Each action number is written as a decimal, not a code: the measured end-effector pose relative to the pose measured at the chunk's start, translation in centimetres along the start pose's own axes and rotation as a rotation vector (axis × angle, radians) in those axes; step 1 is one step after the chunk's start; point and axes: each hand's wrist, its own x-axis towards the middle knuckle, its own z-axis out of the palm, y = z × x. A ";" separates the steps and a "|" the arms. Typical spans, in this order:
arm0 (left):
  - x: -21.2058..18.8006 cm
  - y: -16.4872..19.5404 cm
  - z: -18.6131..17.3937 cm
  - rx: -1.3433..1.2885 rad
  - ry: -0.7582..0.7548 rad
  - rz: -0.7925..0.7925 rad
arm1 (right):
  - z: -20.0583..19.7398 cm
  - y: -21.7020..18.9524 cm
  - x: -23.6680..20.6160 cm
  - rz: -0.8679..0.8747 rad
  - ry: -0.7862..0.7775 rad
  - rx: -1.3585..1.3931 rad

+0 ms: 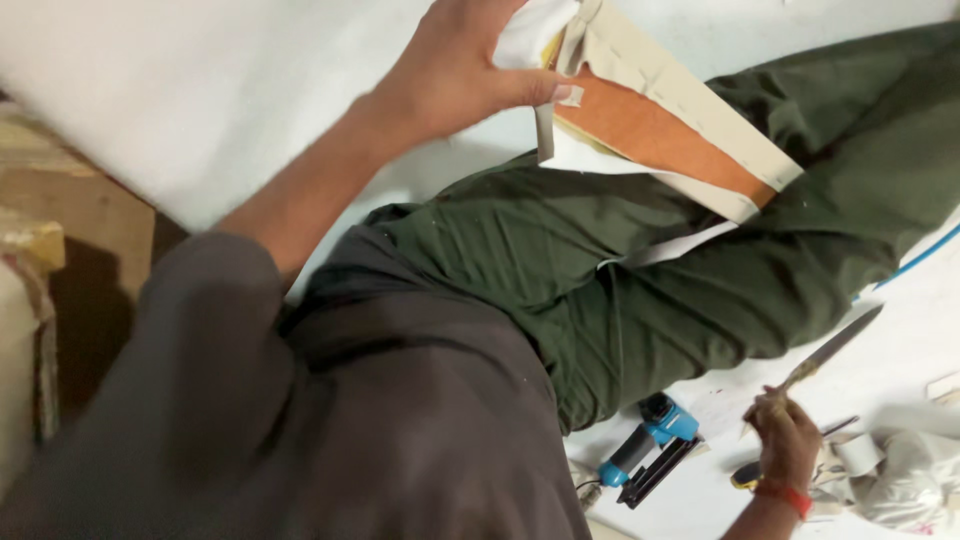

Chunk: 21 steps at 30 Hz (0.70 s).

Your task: The person sits on the floor with a long wooden frame strip on their lap and covers it with white fabric. They fold the fabric over the edges, tack it in place with a pneumatic nail gun, tuck the fabric at the ends, trim excess fabric with scissors, and press the edges by hand.

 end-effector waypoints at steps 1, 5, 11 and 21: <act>-0.2 0.0 -0.3 0.070 0.011 -0.026 | 0.8 -1.6 -0.7 0.097 -0.071 0.140; 0.8 1.0 -0.5 -0.129 -0.175 -0.096 | 4.5 -8.9 -6.5 0.173 0.039 0.259; 3.7 -0.2 1.5 -0.060 -0.243 0.055 | 15.3 -16.6 -14.2 -0.722 0.106 0.176; 3.7 -1.0 3.4 0.048 -0.087 0.142 | 23.2 -25.5 -7.6 -1.141 -0.065 -1.170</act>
